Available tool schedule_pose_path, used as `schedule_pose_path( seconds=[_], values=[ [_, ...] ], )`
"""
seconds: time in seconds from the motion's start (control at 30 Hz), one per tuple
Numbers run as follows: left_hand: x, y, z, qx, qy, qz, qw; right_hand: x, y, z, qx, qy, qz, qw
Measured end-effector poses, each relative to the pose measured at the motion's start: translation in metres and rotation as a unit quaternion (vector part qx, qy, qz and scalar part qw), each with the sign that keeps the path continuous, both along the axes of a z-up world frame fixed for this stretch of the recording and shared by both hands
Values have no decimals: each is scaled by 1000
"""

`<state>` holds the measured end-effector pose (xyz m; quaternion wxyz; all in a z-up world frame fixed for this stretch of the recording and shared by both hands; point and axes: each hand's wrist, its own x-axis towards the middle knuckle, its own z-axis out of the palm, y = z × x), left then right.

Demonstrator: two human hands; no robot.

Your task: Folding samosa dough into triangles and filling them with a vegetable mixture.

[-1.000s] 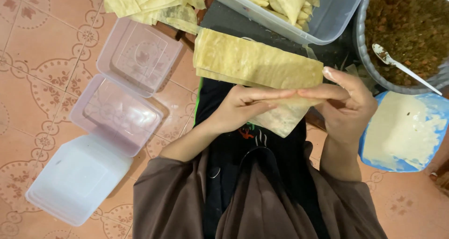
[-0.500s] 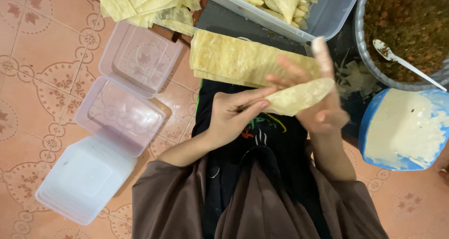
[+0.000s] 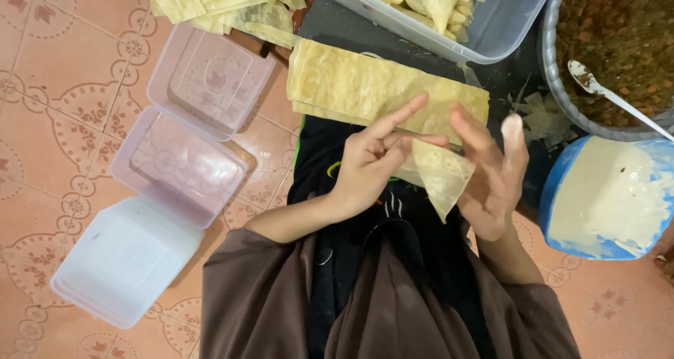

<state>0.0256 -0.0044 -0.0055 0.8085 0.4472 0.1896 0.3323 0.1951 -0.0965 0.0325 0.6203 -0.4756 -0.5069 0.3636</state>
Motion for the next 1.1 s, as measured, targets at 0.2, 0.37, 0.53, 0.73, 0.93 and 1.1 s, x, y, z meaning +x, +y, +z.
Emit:
schedule_pose_path(
  seconds=[0.2,0.37,0.53,0.73,0.93,1.1],
  values=[
    [5,-14,4,91,-77,51,992,0,-14,-25,-157,4,-129,979],
    [26,-32,-31,-21,-188,-32,981,3,-11,-26,-89,-81,-147,982],
    [39,-32,-29,-161,-213,-3,964,-3,-3,-15,40,-220,-246,943],
    [45,-27,-15,-171,-270,46,946,1,-24,-57,23,-348,-58,935],
    [48,-40,-14,-212,-281,30,936,-1,-4,-21,211,-317,-127,916],
    [52,-52,-21,-125,-274,21,953,10,-14,-35,-5,159,-164,973]
  ],
)
